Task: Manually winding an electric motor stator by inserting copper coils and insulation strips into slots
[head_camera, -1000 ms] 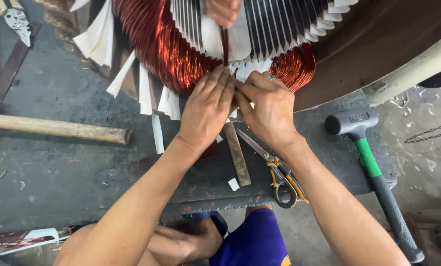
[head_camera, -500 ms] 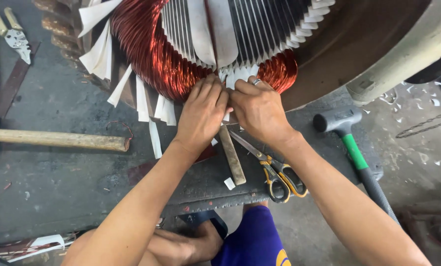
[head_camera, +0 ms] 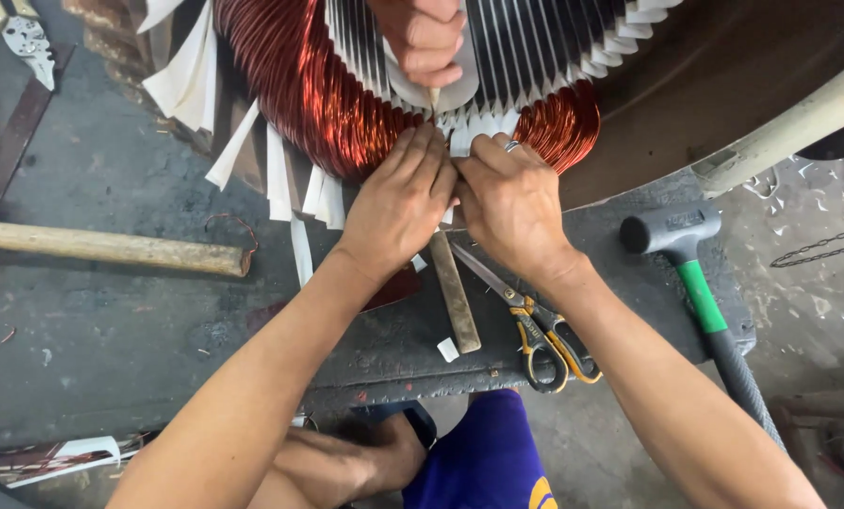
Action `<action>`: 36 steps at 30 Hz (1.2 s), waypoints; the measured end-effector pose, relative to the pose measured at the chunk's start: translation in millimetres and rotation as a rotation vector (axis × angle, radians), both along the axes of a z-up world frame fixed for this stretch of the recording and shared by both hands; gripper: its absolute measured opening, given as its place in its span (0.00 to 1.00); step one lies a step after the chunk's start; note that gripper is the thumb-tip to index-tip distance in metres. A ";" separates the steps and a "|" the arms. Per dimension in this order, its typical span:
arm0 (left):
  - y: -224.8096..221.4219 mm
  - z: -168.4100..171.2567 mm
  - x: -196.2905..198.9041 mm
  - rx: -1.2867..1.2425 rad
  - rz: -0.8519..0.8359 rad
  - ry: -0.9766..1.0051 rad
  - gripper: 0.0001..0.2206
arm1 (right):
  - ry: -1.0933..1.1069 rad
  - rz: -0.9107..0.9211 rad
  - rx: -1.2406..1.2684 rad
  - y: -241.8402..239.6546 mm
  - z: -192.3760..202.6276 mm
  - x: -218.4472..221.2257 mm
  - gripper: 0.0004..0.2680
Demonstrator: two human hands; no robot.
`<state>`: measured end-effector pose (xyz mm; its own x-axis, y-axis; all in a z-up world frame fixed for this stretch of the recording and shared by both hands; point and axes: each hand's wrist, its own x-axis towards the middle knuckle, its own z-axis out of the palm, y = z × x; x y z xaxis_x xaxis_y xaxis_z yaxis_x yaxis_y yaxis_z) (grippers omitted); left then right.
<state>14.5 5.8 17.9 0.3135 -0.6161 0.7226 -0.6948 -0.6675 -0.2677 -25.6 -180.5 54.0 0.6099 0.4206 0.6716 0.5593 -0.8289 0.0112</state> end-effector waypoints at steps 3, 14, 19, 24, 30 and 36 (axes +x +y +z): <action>-2.6 1.4 -1.0 0.013 0.000 -0.022 0.19 | 0.013 -0.016 0.015 0.2 3.4 -2.9 0.03; 0.6 8.0 -2.3 0.036 0.020 -0.064 0.14 | -0.015 -0.041 0.029 6.6 4.1 -7.1 0.03; -1.2 1.8 -1.9 0.001 0.020 -0.085 0.16 | -0.063 -0.067 0.027 8.9 3.9 -7.3 0.03; 0.0 3.1 -1.7 0.009 0.014 -0.111 0.13 | -0.125 -0.098 0.073 11.4 -3.3 -3.2 0.03; -4.4 2.3 -5.1 0.070 0.050 -0.096 0.14 | -0.168 -0.138 0.044 16.7 1.5 -12.2 0.04; -5.9 8.5 -9.9 0.121 0.081 -0.051 0.14 | -0.160 -0.118 0.021 15.9 10.8 -21.5 0.06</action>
<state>4.6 -0.1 26.3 0.3304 -0.6735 0.6613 -0.6232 -0.6818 -0.3830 -47.1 -164.6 64.8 0.5389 0.3375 0.7718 0.4503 -0.8898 0.0746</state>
